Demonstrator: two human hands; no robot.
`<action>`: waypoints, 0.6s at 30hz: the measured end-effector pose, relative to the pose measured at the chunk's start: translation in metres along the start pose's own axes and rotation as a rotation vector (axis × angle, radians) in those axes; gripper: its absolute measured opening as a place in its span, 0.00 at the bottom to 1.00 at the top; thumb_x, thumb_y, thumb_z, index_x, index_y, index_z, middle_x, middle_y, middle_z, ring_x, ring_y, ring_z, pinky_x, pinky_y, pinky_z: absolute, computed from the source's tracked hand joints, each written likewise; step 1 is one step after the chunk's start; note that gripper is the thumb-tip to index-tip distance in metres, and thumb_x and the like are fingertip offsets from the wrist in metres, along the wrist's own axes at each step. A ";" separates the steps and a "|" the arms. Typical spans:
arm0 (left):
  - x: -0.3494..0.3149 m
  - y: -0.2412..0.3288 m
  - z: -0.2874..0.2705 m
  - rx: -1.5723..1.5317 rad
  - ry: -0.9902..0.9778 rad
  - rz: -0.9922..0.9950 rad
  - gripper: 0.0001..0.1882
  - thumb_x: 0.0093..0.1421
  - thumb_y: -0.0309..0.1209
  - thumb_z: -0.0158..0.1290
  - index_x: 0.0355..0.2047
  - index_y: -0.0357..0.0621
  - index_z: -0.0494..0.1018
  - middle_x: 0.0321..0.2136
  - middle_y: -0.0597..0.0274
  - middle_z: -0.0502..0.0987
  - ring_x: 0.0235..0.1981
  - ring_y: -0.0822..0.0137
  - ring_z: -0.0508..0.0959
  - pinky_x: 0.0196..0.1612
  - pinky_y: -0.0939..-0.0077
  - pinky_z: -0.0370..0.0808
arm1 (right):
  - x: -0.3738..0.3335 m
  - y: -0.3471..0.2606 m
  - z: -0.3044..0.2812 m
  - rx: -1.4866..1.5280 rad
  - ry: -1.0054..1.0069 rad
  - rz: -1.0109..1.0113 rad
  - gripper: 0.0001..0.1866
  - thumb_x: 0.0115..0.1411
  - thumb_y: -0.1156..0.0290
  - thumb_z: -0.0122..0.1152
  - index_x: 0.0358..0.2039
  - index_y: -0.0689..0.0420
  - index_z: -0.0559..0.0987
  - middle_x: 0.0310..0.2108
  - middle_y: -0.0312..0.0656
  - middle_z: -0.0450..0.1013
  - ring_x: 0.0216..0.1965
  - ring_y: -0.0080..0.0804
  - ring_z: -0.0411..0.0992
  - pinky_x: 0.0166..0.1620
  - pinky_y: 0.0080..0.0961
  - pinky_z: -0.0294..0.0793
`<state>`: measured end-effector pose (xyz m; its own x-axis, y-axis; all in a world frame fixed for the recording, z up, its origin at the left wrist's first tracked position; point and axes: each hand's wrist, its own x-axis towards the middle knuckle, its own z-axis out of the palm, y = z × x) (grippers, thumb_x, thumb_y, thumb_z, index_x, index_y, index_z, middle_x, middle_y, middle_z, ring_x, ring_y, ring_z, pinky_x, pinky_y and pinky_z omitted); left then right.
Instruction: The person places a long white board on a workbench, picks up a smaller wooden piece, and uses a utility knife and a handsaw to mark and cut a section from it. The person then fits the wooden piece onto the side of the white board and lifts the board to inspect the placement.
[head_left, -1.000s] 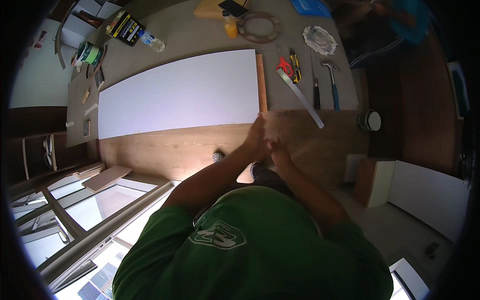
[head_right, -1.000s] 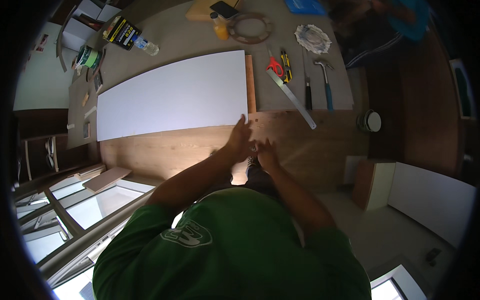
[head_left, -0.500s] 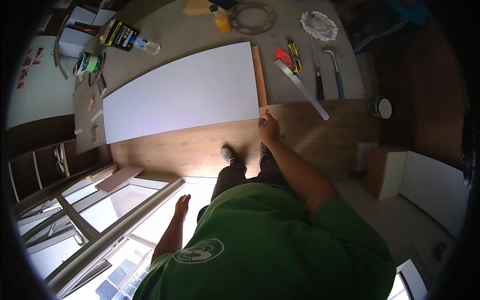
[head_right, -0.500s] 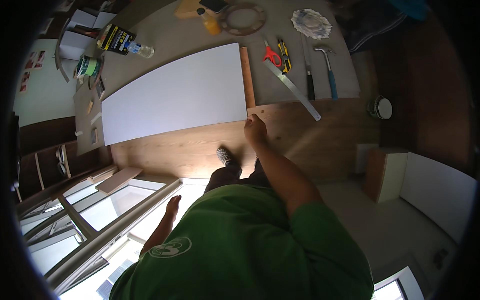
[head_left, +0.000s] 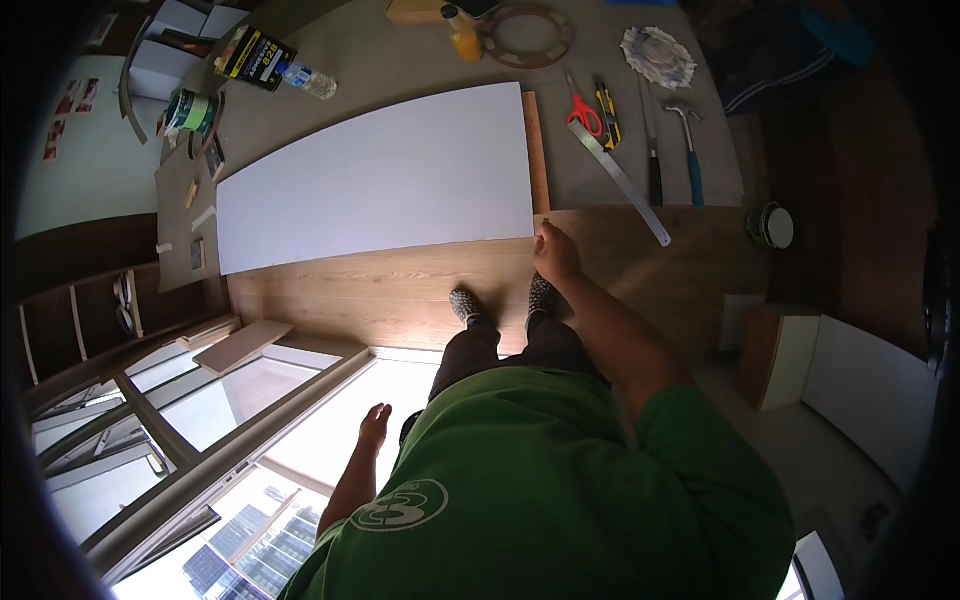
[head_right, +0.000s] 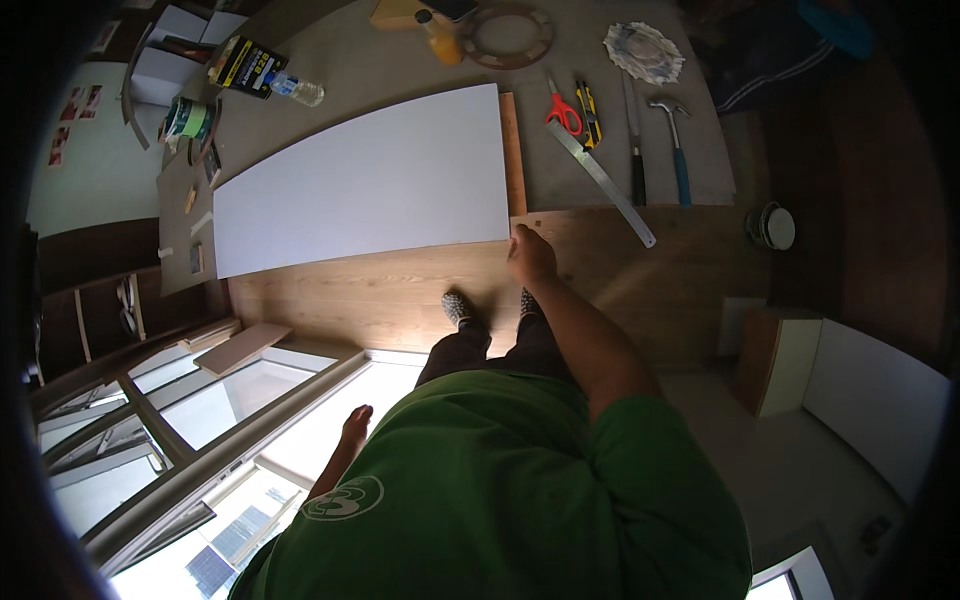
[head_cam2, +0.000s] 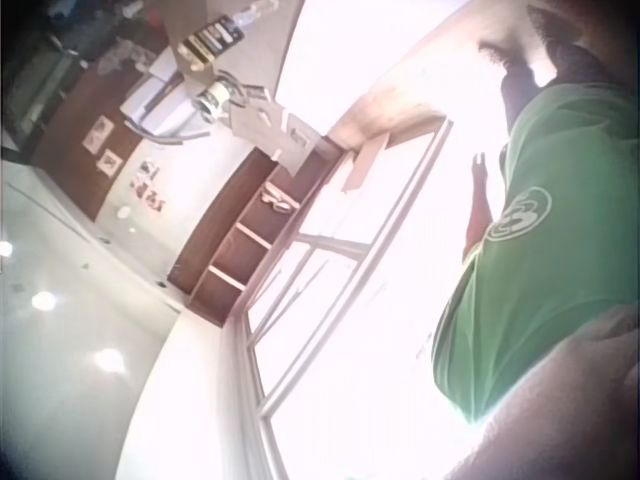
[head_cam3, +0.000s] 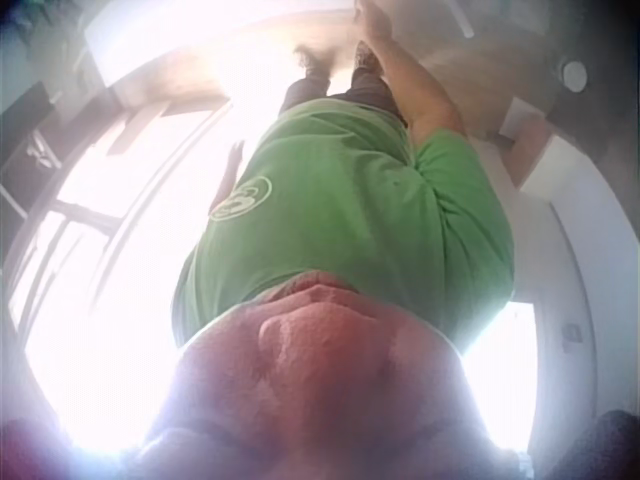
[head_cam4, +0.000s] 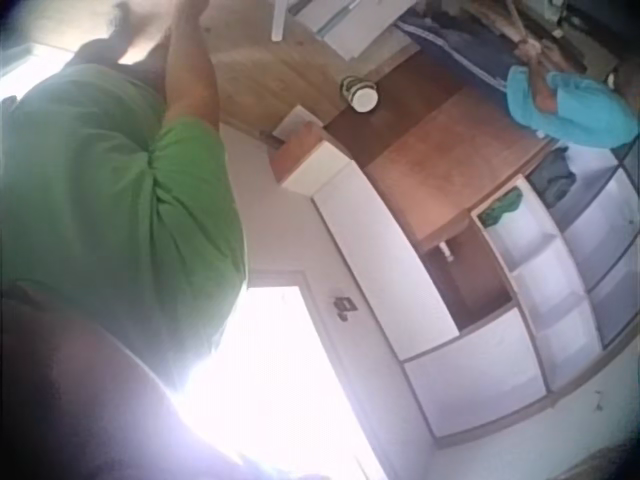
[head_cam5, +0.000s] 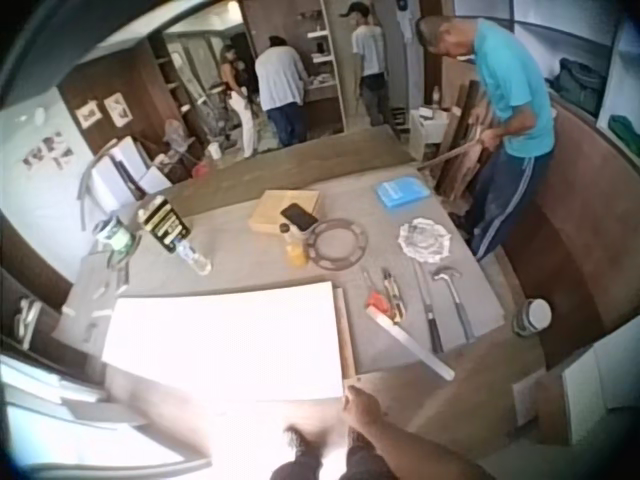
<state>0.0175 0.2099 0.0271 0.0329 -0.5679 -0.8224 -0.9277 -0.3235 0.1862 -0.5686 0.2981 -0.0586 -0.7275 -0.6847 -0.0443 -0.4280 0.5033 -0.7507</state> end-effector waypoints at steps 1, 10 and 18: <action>0.002 0.003 0.000 0.013 0.010 0.011 0.34 0.68 0.55 0.52 0.64 0.45 0.69 0.62 0.49 0.72 0.66 0.53 0.69 0.67 0.62 0.64 | -0.001 0.006 0.005 0.021 0.091 -0.018 0.03 0.57 0.79 0.58 0.30 0.59 0.73 0.29 0.51 0.77 0.35 0.55 0.77 0.37 0.44 0.76; 0.008 -0.003 -0.006 0.012 0.006 0.034 0.34 0.68 0.56 0.52 0.65 0.45 0.69 0.63 0.49 0.72 0.66 0.54 0.69 0.67 0.62 0.64 | -0.004 0.007 -0.003 0.214 -0.005 0.054 0.05 0.58 0.72 0.63 0.32 0.59 0.81 0.29 0.51 0.79 0.33 0.50 0.80 0.36 0.38 0.77; 0.003 0.007 -0.008 0.021 0.024 0.024 0.34 0.68 0.55 0.52 0.64 0.45 0.69 0.61 0.48 0.73 0.65 0.53 0.70 0.67 0.62 0.65 | 0.002 0.002 -0.007 0.079 -0.049 0.095 0.05 0.56 0.71 0.62 0.31 0.57 0.81 0.31 0.51 0.79 0.36 0.52 0.78 0.39 0.43 0.77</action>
<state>0.0140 0.2004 0.0304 0.0199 -0.5936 -0.8045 -0.9360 -0.2939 0.1937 -0.5745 0.3018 -0.0559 -0.7349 -0.6618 -0.1480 -0.3138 0.5253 -0.7909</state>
